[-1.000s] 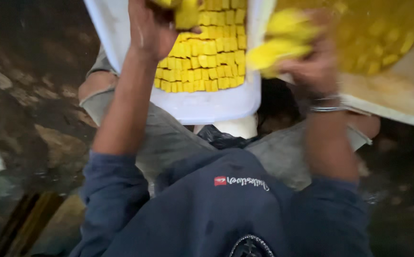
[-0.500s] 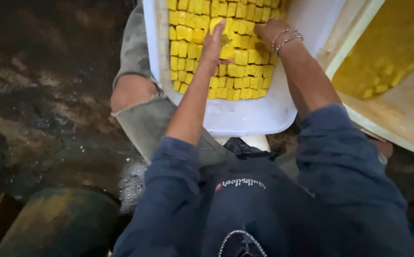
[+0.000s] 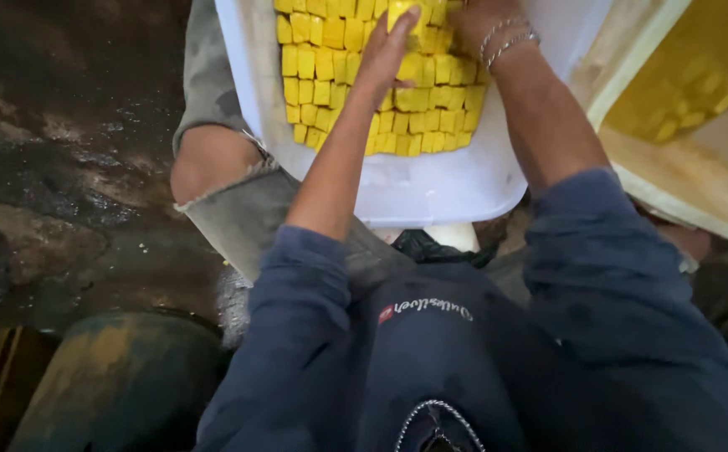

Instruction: The person repeatedly scoops yellow food cubes from a water-filled tub and arranges them in neat rows inside a white tray. The person uses both hands to transfer and align the cubes.

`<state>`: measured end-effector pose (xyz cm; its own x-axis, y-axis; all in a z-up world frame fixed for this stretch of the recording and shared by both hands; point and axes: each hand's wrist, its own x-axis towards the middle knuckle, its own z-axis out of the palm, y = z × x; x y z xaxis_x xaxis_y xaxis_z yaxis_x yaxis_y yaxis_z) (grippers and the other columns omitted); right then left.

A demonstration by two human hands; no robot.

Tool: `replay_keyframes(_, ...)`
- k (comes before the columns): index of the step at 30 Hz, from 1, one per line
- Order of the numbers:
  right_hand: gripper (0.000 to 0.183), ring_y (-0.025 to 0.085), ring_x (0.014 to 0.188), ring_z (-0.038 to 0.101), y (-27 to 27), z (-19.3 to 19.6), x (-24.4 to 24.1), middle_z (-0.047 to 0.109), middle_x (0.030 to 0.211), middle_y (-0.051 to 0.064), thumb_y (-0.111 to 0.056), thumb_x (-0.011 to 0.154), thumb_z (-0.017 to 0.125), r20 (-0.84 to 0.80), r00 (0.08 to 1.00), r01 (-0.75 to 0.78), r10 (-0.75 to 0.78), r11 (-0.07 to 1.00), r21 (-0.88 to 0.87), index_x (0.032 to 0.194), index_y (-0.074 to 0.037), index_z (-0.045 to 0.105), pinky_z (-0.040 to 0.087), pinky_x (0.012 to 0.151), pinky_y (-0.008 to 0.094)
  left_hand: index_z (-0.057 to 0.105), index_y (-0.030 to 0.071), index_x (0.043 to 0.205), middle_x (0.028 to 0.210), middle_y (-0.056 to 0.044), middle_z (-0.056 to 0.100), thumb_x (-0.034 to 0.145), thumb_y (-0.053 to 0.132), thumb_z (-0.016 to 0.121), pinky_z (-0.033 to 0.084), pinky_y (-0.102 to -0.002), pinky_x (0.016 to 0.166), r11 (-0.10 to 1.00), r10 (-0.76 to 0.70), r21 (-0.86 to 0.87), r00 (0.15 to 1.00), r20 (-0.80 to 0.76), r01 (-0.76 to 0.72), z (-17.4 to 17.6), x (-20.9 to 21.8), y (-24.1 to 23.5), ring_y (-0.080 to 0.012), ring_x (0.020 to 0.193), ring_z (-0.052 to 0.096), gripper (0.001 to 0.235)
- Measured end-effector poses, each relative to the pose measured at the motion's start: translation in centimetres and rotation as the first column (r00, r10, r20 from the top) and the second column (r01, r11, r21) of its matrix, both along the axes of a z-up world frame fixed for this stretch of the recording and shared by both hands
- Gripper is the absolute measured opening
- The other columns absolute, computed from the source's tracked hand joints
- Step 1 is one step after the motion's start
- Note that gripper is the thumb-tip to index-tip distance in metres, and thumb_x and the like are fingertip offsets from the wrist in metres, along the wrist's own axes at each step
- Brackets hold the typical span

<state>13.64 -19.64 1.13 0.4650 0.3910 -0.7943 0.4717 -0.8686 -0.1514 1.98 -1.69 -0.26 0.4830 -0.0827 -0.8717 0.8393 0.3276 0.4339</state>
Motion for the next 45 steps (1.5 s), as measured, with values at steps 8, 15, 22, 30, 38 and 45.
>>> replay_keyframes(8, 0.029, 0.037, 0.097, 0.073, 0.6, 0.7, -1.2, 0.075, 0.109, 0.021, -0.016, 0.093, 0.062, 0.056, 0.974, -0.220, 0.218, 0.975, 0.040, 0.117, -0.006, 0.074, 0.058, 0.077, 0.048, 0.033, 0.018, 0.155, 0.154, -0.009, 0.048, 0.083, 0.071, 0.056, 0.067, -0.053, 0.074, 0.997, 0.080, -0.011, 0.995, 0.067, -0.080, -0.5, -0.4, 1.2, -0.0297, 0.136, 0.052, 0.092)
replay_keyframes(15, 0.029, 0.036, 0.098, 0.071, 1.3, 1.1, -0.7, 0.073, 0.113, 0.022, -0.018, 0.106, 0.055, -0.138, 0.933, 0.347, -0.333, 0.933, 0.094, 0.126, -0.001, 0.069, 0.057, 0.081, 0.047, 0.040, 0.024, 0.151, 0.140, -0.005, 0.054, 0.083, 0.073, 0.047, 0.069, -0.049, 0.067, 0.941, 0.187, -0.291, 0.982, 0.018, -0.174, -0.1, -1.2, 2.7, -0.0257, 0.121, 0.064, 0.084)
replay_keyframes(22, 0.046, 0.015, 0.103, 0.072, 1.3, 4.1, -2.8, 0.070, 0.117, 0.005, -0.014, 0.094, 0.073, -0.755, 0.298, 0.944, -0.584, 0.299, 0.141, 0.137, -0.007, 0.062, 0.062, 0.091, 0.031, 0.052, 0.019, 0.141, 0.122, -0.010, 0.067, 0.084, 0.072, 0.054, 0.067, -0.052, 0.063, 0.858, 0.204, -0.481, 0.979, -0.007, -0.182, 1.4, -0.1, 3.5, -0.0248, 0.097, 0.073, 0.078)
replay_keyframes(30, 0.043, 0.015, 0.101, 0.066, 0.5, 3.2, -2.0, 0.066, 0.114, 0.004, -0.008, 0.093, 0.076, -0.604, 0.651, 0.751, -0.459, 0.503, 0.428, 0.133, -0.001, 0.063, 0.059, 0.088, 0.032, 0.052, 0.014, 0.139, 0.125, -0.012, 0.066, 0.085, 0.073, 0.052, 0.064, -0.050, 0.063, 0.859, 0.181, -0.488, 0.983, 0.007, -0.155, 0.2, 0.5, 2.7, -0.0263, 0.103, 0.072, 0.080)
replay_keyframes(38, 0.024, 0.018, 0.090, 0.065, 0.7, 0.6, -2.3, 0.067, 0.096, 0.004, -0.019, 0.098, 0.070, -0.522, 0.507, 0.853, -0.686, 0.315, 0.415, 0.115, -0.002, 0.068, 0.060, 0.084, 0.036, 0.036, 0.020, 0.152, 0.145, -0.007, 0.054, 0.088, 0.066, 0.054, 0.070, -0.045, 0.061, 0.988, 0.127, -0.106, 0.987, 0.094, -0.117, 0.1, 0.6, 2.7, -0.0222, 0.119, 0.064, 0.081)
replay_keyframes(45, 0.040, 0.050, 0.102, 0.064, 2.8, -0.3, -5.1, 0.072, 0.102, 0.020, -0.030, 0.074, 0.077, 0.348, 0.906, 0.152, -0.240, 0.953, 0.261, 0.110, -0.016, 0.070, 0.035, 0.090, 0.081, 0.056, 0.006, 0.142, 0.118, -0.021, 0.076, 0.088, 0.051, 0.068, 0.058, -0.046, 0.068, 0.978, -0.005, 0.207, 0.998, 0.067, -0.009, -1.0, 1.4, 1.7, -0.0409, 0.096, 0.071, 0.071)
